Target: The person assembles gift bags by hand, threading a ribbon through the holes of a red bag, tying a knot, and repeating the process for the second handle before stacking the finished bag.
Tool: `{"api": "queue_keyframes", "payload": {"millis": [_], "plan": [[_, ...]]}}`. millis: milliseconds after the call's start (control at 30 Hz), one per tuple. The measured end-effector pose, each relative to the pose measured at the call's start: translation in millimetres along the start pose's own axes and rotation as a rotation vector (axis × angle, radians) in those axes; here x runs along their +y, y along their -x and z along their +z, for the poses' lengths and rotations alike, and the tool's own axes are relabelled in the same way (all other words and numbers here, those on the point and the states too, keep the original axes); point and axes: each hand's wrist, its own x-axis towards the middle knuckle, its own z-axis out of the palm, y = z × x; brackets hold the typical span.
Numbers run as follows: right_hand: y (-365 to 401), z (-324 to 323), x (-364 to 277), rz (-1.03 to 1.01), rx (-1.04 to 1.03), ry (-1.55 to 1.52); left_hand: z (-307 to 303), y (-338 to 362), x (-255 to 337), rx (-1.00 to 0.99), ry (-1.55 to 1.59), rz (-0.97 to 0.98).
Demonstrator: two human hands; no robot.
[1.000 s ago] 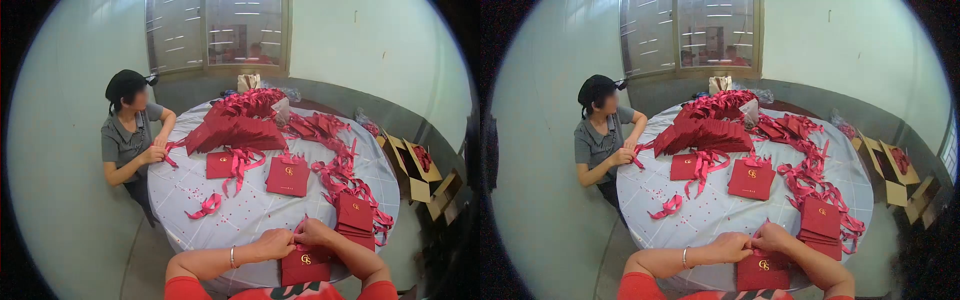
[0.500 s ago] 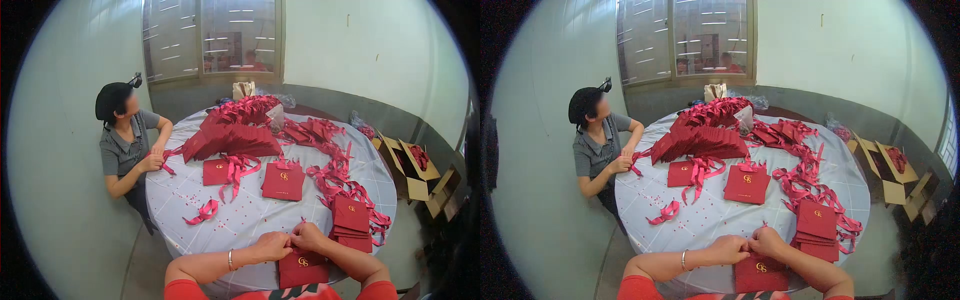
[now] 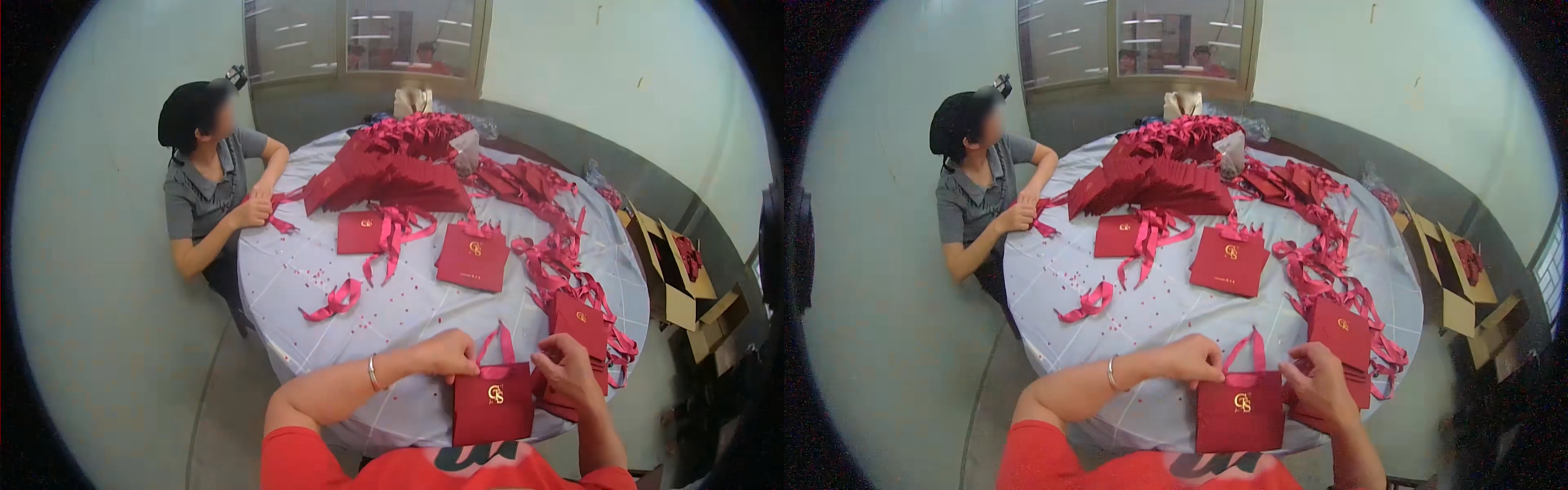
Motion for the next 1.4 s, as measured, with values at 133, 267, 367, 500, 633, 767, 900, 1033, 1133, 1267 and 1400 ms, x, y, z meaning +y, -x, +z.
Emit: {"api": "queue_keyframes", "payload": {"millis": [133,267,367,500,633,767,900,1033,1133,1267,1400], "plan": [[10.9,-10.1,1.4,0.055,0.022,-0.113,-27.5,1.3,1.3,-0.004,0.226,-0.024],[12.7,-6.4,-5.8,0.018,0.141,-0.247,-55.8,5.9,1.5,0.166,0.468,0.025],[7.9,-0.3,-7.8,0.060,0.073,-0.565,-57.9,3.0,-0.9,0.258,0.563,0.070],[1.6,10.4,-6.6,0.126,-0.041,-0.798,-50.4,0.3,-1.6,0.248,0.651,0.098],[-2.4,13.0,-18.3,0.248,0.050,-0.836,-45.5,-0.1,0.3,0.232,0.542,0.057],[-29.0,-7.8,-16.9,0.016,0.132,-0.644,-41.1,-7.7,-8.2,0.292,0.459,-0.007],[-45.5,-36.4,-36.1,-0.358,0.369,-0.043,-49.2,-6.8,-9.9,0.382,0.466,0.002],[-33.2,-5.3,-50.2,-0.810,0.302,0.440,-57.6,-2.5,-2.9,0.369,0.405,-0.056],[-9.2,36.4,-17.2,-0.843,-0.024,0.631,-57.6,3.3,-1.0,0.306,0.094,-0.089],[6.0,54.5,-14.7,-0.795,-0.120,0.531,-54.3,1.9,-3.5,0.388,-0.073,-0.191],[15.9,57.2,-9.7,-0.837,-0.066,0.461,-57.5,1.0,1.0,0.487,0.074,-0.115]]}}
